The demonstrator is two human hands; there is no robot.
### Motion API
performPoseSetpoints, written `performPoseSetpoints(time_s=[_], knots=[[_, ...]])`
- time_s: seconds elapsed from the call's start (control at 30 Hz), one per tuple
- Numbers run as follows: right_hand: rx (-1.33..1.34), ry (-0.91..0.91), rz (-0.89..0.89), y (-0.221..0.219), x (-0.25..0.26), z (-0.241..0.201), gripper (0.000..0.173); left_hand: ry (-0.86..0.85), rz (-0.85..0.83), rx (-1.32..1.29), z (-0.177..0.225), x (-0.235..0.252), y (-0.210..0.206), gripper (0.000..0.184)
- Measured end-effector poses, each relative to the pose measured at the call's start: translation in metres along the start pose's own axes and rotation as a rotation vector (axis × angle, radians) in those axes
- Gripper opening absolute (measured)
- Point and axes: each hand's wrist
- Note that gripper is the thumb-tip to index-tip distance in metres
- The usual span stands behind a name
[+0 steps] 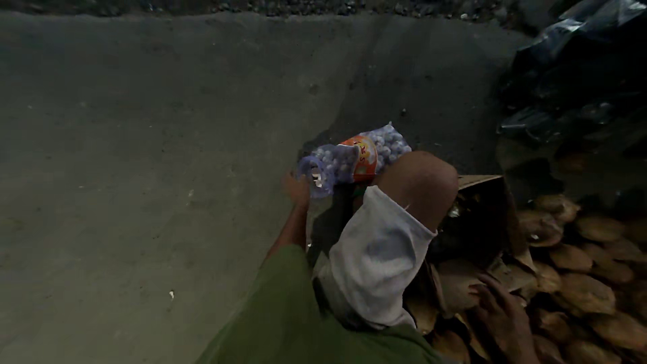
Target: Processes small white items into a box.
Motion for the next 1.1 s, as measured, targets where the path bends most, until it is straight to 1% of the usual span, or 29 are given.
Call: performPoseSetpoints(time_s=[0.03, 0.07, 0.1, 0.17, 0.2, 0.27, 0.33, 0.4, 0.47, 0.53, 0.57, 0.67, 0.73, 0.77, 0.83, 0.9, 0.97, 1.03, 1.1], knots=[[0.007, 0.005, -0.01, -0.004, 0.001, -0.002, 0.036, 0.055, 0.024, 0.032, -0.005, 0.005, 0.003, 0.072], [0.001, 0.013, -0.024, -0.008, 0.003, -0.003, 0.037, 0.134, -0.011, -0.009, -0.006, 0.007, 0.006, 0.08], [-0.026, 0.023, -0.031, -0.013, 0.004, -0.006, 0.038, 0.21, -0.068, -0.086, -0.006, 0.007, 0.006, 0.08], [-0.104, 0.033, -0.044, -0.02, 0.005, -0.012, 0.036, 0.306, -0.168, -0.225, 0.002, 0.003, 0.0, 0.065], [-0.121, 0.033, -0.048, -0.022, 0.005, -0.014, 0.036, 0.298, -0.202, -0.26, 0.006, 0.003, -0.008, 0.055], [-0.117, 0.034, -0.039, -0.024, 0.006, -0.015, 0.036, 0.2, -0.217, -0.273, 0.028, -0.001, -0.018, 0.044], [-0.107, 0.037, -0.026, -0.022, 0.005, -0.02, 0.036, 0.055, -0.239, -0.248, 0.059, -0.01, -0.014, 0.043], [-0.101, 0.061, 0.001, -0.021, 0.004, -0.018, 0.035, -0.107, -0.278, -0.247, 0.089, -0.026, 0.005, 0.042], [-0.107, 0.097, 0.022, -0.021, 0.0, -0.014, 0.035, -0.21, -0.301, -0.278, 0.119, -0.047, 0.034, 0.04], [-0.099, 0.115, 0.029, -0.021, -0.005, -0.011, 0.035, -0.241, -0.26, -0.343, 0.148, -0.066, 0.065, 0.032], [-0.089, 0.111, 0.027, -0.02, -0.007, -0.011, 0.035, -0.247, -0.226, -0.382, 0.157, -0.07, 0.076, 0.03], [-0.075, 0.062, 0.013, -0.018, -0.017, -0.011, 0.036, -0.293, -0.13, -0.43, 0.151, -0.057, 0.082, 0.03], [-0.092, 0.063, 0.012, -0.018, -0.014, -0.013, 0.035, -0.37, -0.122, -0.408, 0.155, -0.054, 0.084, 0.029], [-0.095, 0.067, 0.009, -0.016, -0.019, -0.008, 0.035, -0.381, -0.13, -0.396, 0.149, -0.061, 0.086, 0.028], [-0.071, 0.084, 0.024, -0.016, -0.02, -0.004, 0.034, -0.335, -0.138, -0.399, 0.135, -0.064, 0.083, 0.032], [-0.078, 0.109, 0.055, -0.015, -0.022, 0.002, 0.033, -0.243, -0.099, -0.422, 0.114, -0.058, 0.07, 0.035], [-0.081, 0.117, 0.064, -0.015, -0.023, 0.006, 0.033, -0.188, -0.088, -0.423, 0.091, -0.052, 0.062, 0.036], [-0.1, 0.101, 0.078, -0.013, -0.026, 0.007, 0.033, -0.142, -0.105, -0.418, 0.068, -0.045, 0.058, 0.038], [-0.144, 0.053, 0.061, -0.007, -0.028, 0.0, 0.033, -0.124, -0.12, -0.333, 0.049, -0.041, 0.061, 0.038]])
Point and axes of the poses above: each hand's wrist, its own x-axis towards the middle knuckle, its own y-axis out of the back of the hand, z = x × y, and after that the axes turned 14 degrees about z, right-handed
